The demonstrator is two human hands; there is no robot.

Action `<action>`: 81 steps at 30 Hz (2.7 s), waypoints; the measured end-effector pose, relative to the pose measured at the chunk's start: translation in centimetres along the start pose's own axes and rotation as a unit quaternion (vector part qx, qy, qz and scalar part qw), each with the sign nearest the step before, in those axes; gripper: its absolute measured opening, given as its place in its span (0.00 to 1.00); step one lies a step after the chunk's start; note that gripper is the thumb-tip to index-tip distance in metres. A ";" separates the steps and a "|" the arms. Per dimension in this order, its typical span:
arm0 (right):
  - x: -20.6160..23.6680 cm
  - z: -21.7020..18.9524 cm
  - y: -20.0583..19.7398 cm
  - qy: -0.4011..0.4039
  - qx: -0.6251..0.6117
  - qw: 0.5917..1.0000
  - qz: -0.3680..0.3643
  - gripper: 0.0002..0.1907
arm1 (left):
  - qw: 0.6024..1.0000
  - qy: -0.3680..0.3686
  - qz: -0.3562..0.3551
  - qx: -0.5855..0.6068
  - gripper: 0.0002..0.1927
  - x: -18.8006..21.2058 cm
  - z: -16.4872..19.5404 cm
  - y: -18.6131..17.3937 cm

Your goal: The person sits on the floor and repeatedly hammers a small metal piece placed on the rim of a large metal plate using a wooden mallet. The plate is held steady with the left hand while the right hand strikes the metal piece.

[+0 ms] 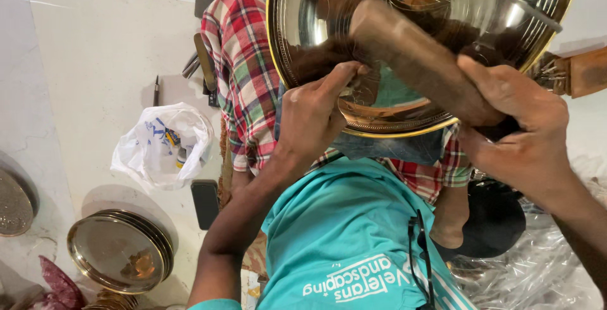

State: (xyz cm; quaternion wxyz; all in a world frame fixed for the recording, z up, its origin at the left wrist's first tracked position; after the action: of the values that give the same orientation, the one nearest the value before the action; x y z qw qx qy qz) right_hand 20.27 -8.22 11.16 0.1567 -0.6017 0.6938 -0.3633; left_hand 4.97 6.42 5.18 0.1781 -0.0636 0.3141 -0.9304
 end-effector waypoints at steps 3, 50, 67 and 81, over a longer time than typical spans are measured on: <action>-1.2 -0.9 -0.1 0.003 0.077 0.996 -0.044 0.40 | 0.998 -0.062 0.015 -0.027 0.28 0.5 -0.8 0.6; -3.7 -4.0 0.1 0.021 0.188 0.958 -0.214 0.44 | 0.986 -0.078 0.141 0.044 0.16 3.7 -2.5 2.6; 2.2 0.1 0.1 0.046 0.032 0.998 -0.016 0.40 | 0.993 0.046 -0.111 0.003 0.23 -0.9 0.4 0.9; 9.8 3.7 6.6 0.139 -0.144 0.970 0.139 0.37 | 0.941 0.110 -0.320 -0.011 0.28 -4.5 1.0 3.0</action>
State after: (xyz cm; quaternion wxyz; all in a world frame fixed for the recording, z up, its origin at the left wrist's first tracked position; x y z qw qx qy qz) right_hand 15.69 -18.60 6.21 0.0192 -0.4596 0.8305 -0.3141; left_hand 10.22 5.29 4.16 -0.1654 -0.0602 0.3054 -0.9358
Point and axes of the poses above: each hand's wrist, its own x-axis away from the middle knuckle, its own y-axis out of the palm, z = x × y, the point moved 10 cm from there along -x, towards the middle knuckle, and after that the axes turned 14 degrees about -z, right-handed, at the moved point
